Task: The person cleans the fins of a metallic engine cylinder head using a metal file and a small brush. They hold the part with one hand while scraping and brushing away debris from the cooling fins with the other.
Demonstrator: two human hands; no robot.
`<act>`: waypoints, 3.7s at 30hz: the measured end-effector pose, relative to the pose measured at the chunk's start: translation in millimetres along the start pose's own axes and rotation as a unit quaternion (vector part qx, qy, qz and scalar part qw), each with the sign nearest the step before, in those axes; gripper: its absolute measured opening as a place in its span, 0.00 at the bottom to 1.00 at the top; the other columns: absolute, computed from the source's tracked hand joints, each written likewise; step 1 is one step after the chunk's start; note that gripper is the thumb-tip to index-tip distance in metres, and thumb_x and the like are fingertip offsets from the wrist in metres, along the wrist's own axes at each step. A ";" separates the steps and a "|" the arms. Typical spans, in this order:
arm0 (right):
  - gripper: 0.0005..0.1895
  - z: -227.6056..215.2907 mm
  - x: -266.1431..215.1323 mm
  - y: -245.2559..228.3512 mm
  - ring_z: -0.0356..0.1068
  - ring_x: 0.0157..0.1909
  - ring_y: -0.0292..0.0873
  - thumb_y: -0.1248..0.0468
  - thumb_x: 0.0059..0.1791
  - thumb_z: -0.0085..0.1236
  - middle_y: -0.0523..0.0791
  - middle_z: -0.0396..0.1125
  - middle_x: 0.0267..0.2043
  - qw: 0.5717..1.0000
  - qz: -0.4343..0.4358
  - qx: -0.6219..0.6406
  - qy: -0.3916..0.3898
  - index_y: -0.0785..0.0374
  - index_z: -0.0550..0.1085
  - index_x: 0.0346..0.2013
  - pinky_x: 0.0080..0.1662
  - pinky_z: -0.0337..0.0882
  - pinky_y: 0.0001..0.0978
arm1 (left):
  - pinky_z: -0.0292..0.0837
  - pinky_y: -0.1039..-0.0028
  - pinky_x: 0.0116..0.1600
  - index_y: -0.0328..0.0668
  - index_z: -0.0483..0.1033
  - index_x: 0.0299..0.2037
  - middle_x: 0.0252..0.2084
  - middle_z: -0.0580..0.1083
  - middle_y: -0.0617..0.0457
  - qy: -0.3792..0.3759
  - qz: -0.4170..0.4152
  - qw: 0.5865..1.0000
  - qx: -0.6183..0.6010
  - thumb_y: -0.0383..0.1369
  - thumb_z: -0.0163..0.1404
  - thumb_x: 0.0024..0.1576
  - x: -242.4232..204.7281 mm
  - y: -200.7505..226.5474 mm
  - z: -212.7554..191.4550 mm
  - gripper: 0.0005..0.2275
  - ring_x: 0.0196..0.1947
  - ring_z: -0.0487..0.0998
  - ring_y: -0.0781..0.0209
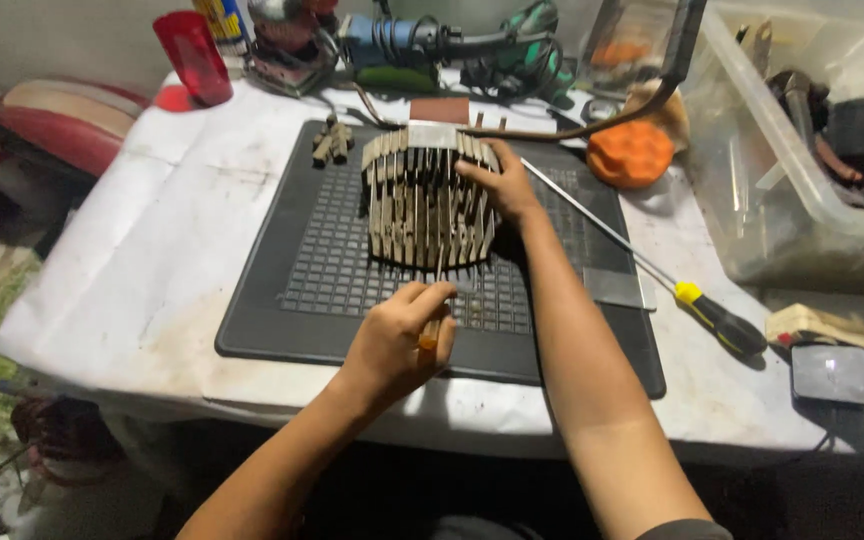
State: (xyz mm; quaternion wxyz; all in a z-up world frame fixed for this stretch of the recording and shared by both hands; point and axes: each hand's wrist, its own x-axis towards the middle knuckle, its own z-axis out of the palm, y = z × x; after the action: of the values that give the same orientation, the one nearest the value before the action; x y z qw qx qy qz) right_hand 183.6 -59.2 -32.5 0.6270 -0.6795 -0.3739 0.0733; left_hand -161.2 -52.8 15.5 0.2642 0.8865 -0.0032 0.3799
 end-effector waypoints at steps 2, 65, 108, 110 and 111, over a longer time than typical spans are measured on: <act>0.34 -0.6 -9.2 -3.1 0.72 0.49 0.47 0.51 0.39 0.80 0.51 0.72 0.45 1.000 -0.001 0.013 0.014 0.57 0.75 0.54 0.55 0.72 0.42 | 0.79 0.69 0.37 0.52 0.76 0.45 0.32 0.74 0.55 0.021 0.010 1.000 0.007 0.35 0.49 0.58 -7.3 7.8 -8.2 0.08 0.33 0.82 0.51; 0.23 1.8 -18.8 -32.2 0.68 0.51 0.39 0.52 0.43 0.65 0.41 0.70 0.48 0.999 0.003 -0.036 0.003 0.53 0.72 0.50 0.53 0.68 0.32 | 0.72 0.69 0.31 0.24 0.73 0.49 0.31 0.75 0.45 -0.073 -0.047 0.987 0.135 0.23 0.45 0.66 0.0 -26.1 29.7 0.07 0.29 0.72 0.55; 0.22 1.0 -24.0 -23.3 0.69 0.49 0.39 0.54 0.44 0.67 0.41 0.71 0.48 1.000 0.011 -0.020 0.000 0.52 0.71 0.49 0.52 0.70 0.32 | 0.71 0.59 0.37 0.33 0.75 0.41 0.30 0.76 0.44 -0.084 -0.081 0.989 0.092 0.26 0.45 0.63 9.5 -25.4 18.8 0.05 0.30 0.74 0.49; 0.24 0.6 -22.8 -25.8 0.67 0.53 0.40 0.51 0.44 0.66 0.41 0.70 0.50 0.999 0.007 -0.046 0.004 0.52 0.71 0.50 0.55 0.66 0.33 | 0.75 0.63 0.37 0.28 0.74 0.47 0.32 0.77 0.43 -0.101 -0.079 0.986 0.102 0.26 0.45 0.64 2.4 -17.6 16.4 0.08 0.31 0.75 0.51; 0.26 -0.3 -21.9 -27.1 0.65 0.56 0.41 0.48 0.43 0.66 0.42 0.68 0.53 0.997 0.004 -0.072 0.007 0.52 0.71 0.51 0.58 0.63 0.35 | 0.79 0.67 0.38 0.23 0.74 0.53 0.34 0.78 0.43 -0.118 -0.077 0.984 0.113 0.25 0.44 0.65 -0.5 -13.8 15.4 0.12 0.33 0.77 0.53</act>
State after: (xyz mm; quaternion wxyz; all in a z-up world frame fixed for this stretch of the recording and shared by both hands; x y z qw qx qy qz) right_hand 156.9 -74.3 -15.9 0.5791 -0.7247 -0.3710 0.0439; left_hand -148.3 -48.3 -0.1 0.1885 0.9468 0.0767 0.2492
